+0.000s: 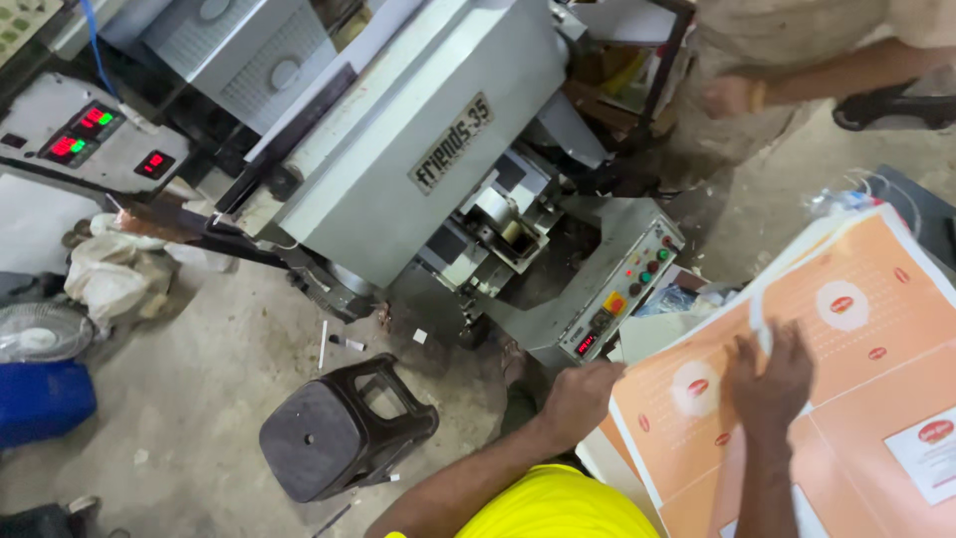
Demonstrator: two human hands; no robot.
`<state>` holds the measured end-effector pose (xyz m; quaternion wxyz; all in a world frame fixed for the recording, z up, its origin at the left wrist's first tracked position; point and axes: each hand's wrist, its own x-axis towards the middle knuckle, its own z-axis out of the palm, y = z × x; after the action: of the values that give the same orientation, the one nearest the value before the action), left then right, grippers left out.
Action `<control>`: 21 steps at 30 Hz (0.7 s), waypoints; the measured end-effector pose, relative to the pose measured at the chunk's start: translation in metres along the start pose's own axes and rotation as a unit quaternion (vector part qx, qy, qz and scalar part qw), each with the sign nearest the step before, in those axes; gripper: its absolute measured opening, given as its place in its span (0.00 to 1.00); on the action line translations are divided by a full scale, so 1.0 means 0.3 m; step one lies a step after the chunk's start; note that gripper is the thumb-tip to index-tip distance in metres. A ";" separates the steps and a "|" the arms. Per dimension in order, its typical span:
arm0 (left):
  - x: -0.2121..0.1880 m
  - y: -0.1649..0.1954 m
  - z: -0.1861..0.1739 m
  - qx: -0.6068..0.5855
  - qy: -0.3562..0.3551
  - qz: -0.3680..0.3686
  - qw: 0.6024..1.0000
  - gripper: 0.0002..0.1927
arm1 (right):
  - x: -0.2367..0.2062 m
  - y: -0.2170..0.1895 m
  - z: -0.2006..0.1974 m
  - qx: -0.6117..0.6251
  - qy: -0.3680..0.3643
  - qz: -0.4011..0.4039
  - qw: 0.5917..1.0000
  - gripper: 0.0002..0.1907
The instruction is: The person feeds large printed sheets into a laminating machine one at a time. They align the sheets on the input tray and push them through the rollers, then collect the finished sheets on the output side.
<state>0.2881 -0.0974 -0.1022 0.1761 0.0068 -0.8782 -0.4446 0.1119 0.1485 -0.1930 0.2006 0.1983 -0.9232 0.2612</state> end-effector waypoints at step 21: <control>0.317 -1.234 -0.671 -0.006 0.239 -0.382 0.893 0.10 | 1.035 -0.813 1.045 -0.041 -0.209 -0.180 0.960 0.33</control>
<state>0.2089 -0.4939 -0.2543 0.1971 0.4466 -0.7369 -0.4677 -0.1179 -0.3001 -0.1932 0.0550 0.4027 -0.9036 0.1357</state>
